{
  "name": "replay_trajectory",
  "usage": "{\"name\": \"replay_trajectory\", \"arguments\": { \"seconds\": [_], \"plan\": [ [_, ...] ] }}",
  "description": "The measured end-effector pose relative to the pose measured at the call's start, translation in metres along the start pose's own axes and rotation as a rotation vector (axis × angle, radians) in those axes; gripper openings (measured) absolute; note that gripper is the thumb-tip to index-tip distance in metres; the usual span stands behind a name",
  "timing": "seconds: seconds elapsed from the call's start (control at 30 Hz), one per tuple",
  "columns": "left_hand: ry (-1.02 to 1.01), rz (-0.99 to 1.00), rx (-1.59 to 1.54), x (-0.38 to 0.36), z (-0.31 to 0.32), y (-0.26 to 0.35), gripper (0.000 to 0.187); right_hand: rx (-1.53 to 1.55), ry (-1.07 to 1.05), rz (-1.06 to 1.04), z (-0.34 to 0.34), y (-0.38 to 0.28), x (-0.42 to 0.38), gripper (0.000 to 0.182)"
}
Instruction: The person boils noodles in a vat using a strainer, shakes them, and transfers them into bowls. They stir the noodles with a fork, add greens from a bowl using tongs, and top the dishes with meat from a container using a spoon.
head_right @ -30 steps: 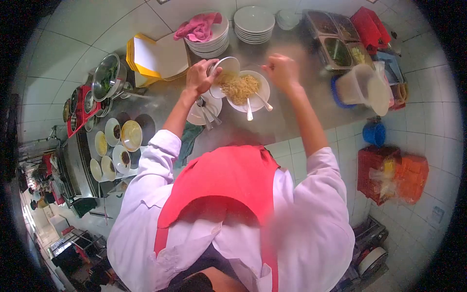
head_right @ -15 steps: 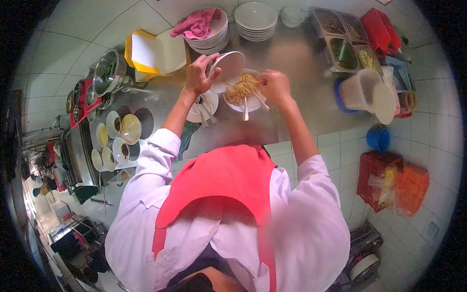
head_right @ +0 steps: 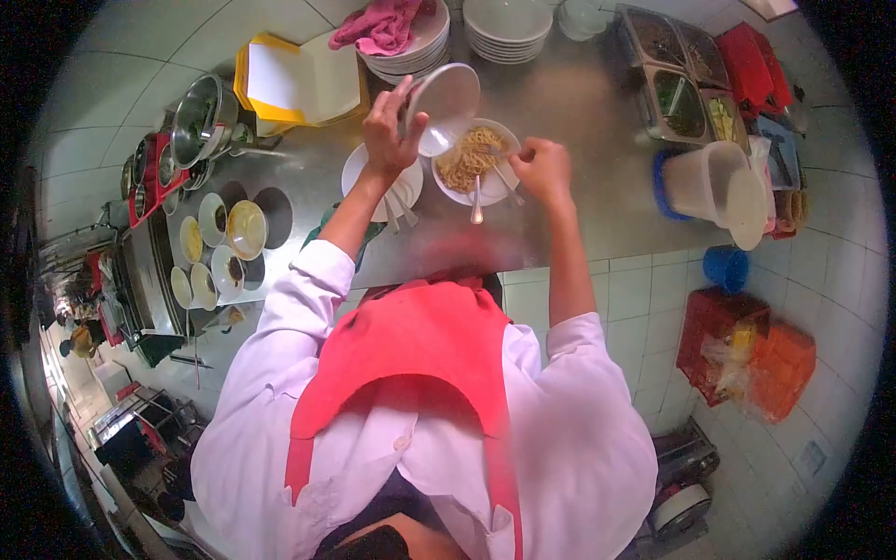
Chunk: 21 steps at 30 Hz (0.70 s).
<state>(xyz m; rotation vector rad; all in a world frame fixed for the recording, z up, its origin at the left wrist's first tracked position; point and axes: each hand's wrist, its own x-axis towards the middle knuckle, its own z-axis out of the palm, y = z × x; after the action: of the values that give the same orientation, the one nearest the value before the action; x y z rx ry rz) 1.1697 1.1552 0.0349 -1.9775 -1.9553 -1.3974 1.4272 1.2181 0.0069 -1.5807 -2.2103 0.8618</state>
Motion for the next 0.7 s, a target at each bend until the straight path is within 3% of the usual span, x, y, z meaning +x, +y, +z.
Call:
{"name": "replay_trajectory", "arguments": {
  "seconds": [0.07,0.13,0.17,0.2,0.27,0.33,0.5,0.53,0.57,0.63,0.7],
  "plan": [
    [0.084,-0.001,-0.03,0.0,-0.009,-0.007,0.063,0.036,0.03,0.035,0.009,0.0,-0.003,0.025],
    [0.194,-0.207,-0.174,-0.004,-0.033,-0.015,0.059,-0.18,0.043,0.193,0.0,-0.007,-0.006,0.027],
    [0.201,-0.307,-0.262,-0.011,-0.049,-0.024,0.053,-0.199,0.117,0.158,-0.004,-0.004,-0.007,0.029],
    [0.238,-0.327,-0.225,-0.02,-0.071,-0.03,0.053,-0.208,0.179,0.11,-0.008,0.0,-0.012,0.032],
    [0.457,-0.488,-0.466,-0.036,-0.12,-0.039,0.048,-0.183,0.195,0.102,-0.022,-0.01,-0.02,0.033],
    [0.487,-0.557,-0.361,-0.069,-0.19,-0.065,0.048,-0.178,0.252,0.113,-0.022,-0.02,-0.027,0.032],
    [1.177,-0.654,-0.555,-0.171,-0.353,-0.162,0.048,-0.097,0.512,0.124,0.042,-0.106,-0.057,0.034],
    [1.218,-0.698,-0.454,-0.21,-0.388,-0.205,0.046,-0.067,0.492,0.094,0.062,-0.128,-0.063,0.033],
    [1.16,-0.687,-0.072,-0.261,-0.421,-0.256,0.046,-0.047,0.47,0.064,0.086,-0.148,-0.066,0.032],
    [1.343,-0.798,-0.029,-0.261,-0.498,-0.254,0.046,0.065,0.374,-0.09,0.137,-0.198,-0.071,0.027],
    [1.285,-0.891,0.267,-0.273,-0.552,-0.274,0.048,0.35,0.172,-0.16,0.204,-0.246,-0.067,0.026]
  ]
}}
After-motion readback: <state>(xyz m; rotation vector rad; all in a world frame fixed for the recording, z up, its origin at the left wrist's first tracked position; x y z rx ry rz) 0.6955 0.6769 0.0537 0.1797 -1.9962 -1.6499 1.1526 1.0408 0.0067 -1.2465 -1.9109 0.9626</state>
